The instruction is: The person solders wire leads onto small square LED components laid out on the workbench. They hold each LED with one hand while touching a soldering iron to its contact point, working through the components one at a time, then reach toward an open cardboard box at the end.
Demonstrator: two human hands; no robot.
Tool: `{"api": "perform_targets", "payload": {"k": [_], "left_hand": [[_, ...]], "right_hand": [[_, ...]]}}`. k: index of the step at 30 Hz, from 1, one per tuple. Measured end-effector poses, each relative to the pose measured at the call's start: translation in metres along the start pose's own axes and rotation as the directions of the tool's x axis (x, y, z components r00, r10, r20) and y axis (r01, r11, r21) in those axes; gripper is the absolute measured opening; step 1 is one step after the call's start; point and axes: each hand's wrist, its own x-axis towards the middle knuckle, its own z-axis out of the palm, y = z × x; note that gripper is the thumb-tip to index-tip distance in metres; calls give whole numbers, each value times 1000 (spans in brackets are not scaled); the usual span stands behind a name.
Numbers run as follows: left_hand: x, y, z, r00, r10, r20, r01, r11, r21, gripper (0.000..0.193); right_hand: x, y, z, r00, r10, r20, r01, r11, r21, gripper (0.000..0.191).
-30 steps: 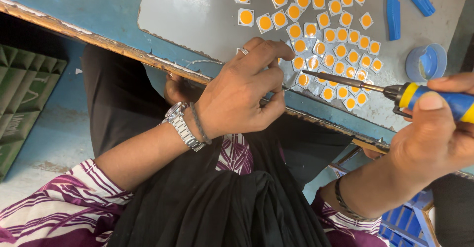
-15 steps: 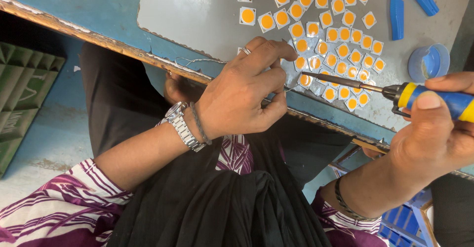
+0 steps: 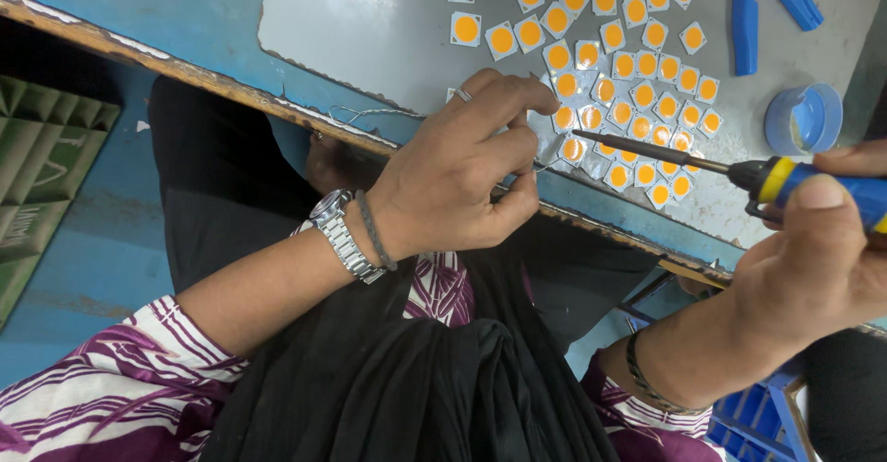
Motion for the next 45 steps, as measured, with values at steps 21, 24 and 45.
{"api": "perform_targets", "payload": {"k": [21,24,45], "left_hand": [[0,1,0,1000,-3,-10,3,1000,0,16],[0,2,0,1000,-6,-11,6,1000,-4,17],[0,1,1,1000,-4,-10,4,1000,-12,16]], "right_hand": [[3,9,-5,992,75,-101,-77,997,-11,24],[4,13,-5,991,76,-111,-79,997,-19,23],[4,27,-9,998,44,-46,-47,997,-55,17]]}}
